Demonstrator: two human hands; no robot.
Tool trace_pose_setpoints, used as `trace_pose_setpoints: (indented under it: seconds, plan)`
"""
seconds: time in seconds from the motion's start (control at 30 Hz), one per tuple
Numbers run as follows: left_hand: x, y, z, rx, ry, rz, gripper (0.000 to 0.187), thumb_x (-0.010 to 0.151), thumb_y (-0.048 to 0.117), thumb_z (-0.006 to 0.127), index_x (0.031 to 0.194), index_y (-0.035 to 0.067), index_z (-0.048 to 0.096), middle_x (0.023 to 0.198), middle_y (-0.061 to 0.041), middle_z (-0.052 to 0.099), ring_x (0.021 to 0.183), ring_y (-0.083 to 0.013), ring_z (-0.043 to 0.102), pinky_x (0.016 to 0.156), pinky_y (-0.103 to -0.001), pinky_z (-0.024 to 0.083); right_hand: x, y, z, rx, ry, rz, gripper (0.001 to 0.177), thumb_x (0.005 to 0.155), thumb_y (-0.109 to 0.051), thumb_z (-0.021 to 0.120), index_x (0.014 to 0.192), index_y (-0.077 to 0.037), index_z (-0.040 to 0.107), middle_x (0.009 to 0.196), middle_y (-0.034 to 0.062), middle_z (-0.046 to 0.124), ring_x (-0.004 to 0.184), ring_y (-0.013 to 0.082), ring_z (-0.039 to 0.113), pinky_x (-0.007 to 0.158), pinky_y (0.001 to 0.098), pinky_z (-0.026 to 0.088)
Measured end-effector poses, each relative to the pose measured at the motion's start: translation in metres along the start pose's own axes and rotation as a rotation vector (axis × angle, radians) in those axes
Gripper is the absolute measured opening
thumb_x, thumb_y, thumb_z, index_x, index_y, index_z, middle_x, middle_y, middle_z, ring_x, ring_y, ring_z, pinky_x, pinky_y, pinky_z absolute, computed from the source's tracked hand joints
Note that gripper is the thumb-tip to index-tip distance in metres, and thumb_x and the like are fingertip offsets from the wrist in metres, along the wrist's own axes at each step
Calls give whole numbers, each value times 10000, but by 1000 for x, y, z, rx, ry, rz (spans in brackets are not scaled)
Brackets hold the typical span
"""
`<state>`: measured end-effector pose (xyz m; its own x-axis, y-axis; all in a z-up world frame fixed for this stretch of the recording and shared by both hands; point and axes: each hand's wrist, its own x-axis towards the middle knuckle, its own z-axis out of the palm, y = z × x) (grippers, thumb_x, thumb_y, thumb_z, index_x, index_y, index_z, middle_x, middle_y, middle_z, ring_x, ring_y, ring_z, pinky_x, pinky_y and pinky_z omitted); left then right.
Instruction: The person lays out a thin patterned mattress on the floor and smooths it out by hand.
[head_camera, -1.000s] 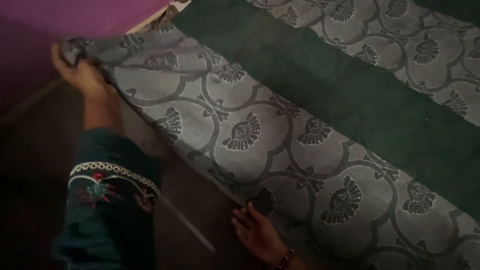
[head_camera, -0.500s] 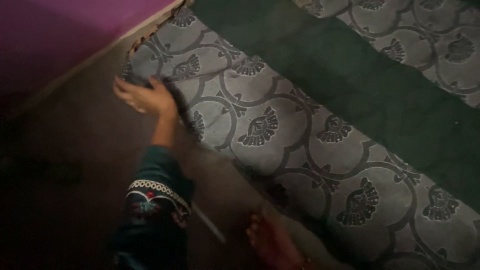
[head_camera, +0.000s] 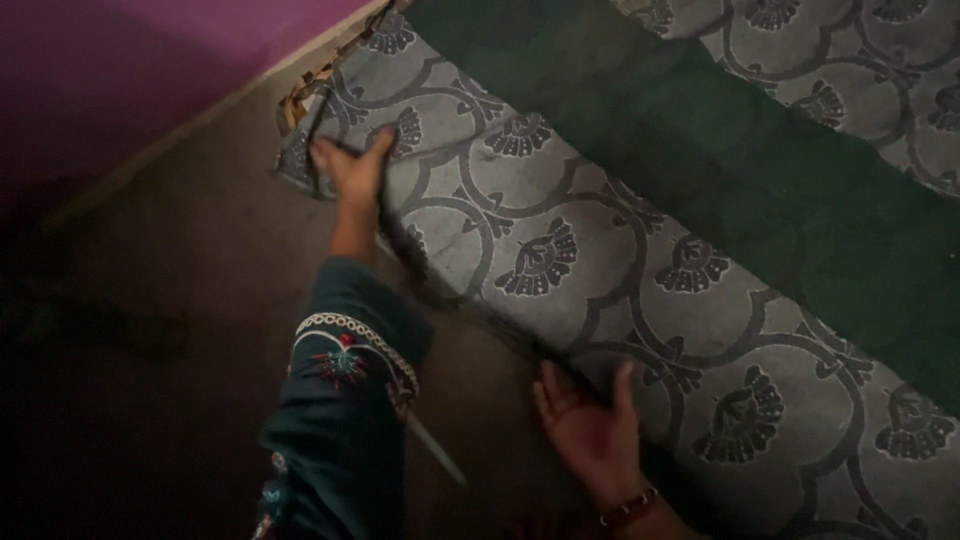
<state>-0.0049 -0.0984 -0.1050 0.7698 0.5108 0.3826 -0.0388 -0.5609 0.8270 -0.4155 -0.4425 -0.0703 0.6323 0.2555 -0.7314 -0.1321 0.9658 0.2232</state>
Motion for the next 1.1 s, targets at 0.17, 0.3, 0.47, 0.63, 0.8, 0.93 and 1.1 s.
trace_pose_setpoints:
  seconds: [0.17, 0.3, 0.47, 0.63, 0.8, 0.93, 1.1]
  plan:
    - [36, -36, -35, 113, -46, -34, 1041, 882, 426, 909, 1644, 53, 306, 1625, -273, 313, 1528, -432, 340, 1279, -467, 285, 18, -13, -22, -102, -101, 35, 853, 800, -558, 733, 1413, -13, 499, 1349, 128, 643, 1277, 286, 579, 1094, 466, 405]
    - [56, -4, -67, 311, -42, 323, 837, 937, 303, 827, 1626, 120, 387, 1669, -249, 277, 1493, -454, 363, 1228, -479, 346, 27, -23, -27, -203, -65, 63, 765, 856, -589, 676, 1389, -60, 530, 1269, 105, 688, 1241, 247, 589, 1087, 434, 400]
    - [89, 75, -69, 594, -225, -26, 600, 1002, 318, 614, 1529, 104, 426, 1418, -226, 562, 1307, -437, 527, 1082, -551, 399, 67, -33, -41, -374, 129, -11, 842, 907, -649, 561, 1518, -80, 453, 1429, 136, 526, 1324, 293, 481, 1114, 462, 377]
    - [108, 123, -78, 1117, -239, 149, 345, 980, 311, 641, 1248, 104, 705, 1294, -185, 654, 1223, -390, 595, 982, -551, 463, 142, -50, -124, -604, -13, 35, 843, 855, -742, 455, 1577, -359, 251, 1576, 70, 387, 1405, 294, 398, 1100, 480, 352]
    - [108, 141, -102, 946, -162, 76, 294, 980, 271, 653, 1233, 144, 734, 1251, -121, 712, 1244, -354, 605, 1079, -546, 416, 154, -49, -133, -590, 147, -72, 787, 871, -715, 409, 1592, -468, 212, 1568, 55, 415, 1398, 311, 429, 1109, 496, 365]
    - [105, 102, -96, 933, -133, 83, 370, 942, 296, 666, 1263, 112, 688, 1315, -182, 642, 1235, -398, 575, 1025, -551, 430, 144, -40, -117, -583, 203, -58, 798, 888, -716, 405, 1603, -412, 220, 1562, 75, 431, 1375, 324, 454, 1098, 504, 384]
    - [116, 46, -63, 549, -57, -134, 385, 1009, 253, 578, 1377, 155, 628, 1363, -193, 633, 1282, -373, 589, 1050, -504, 473, 136, -45, -120, -604, 255, -75, 817, 910, -717, 400, 1617, -343, 230, 1555, 101, 451, 1347, 341, 485, 1084, 515, 407]
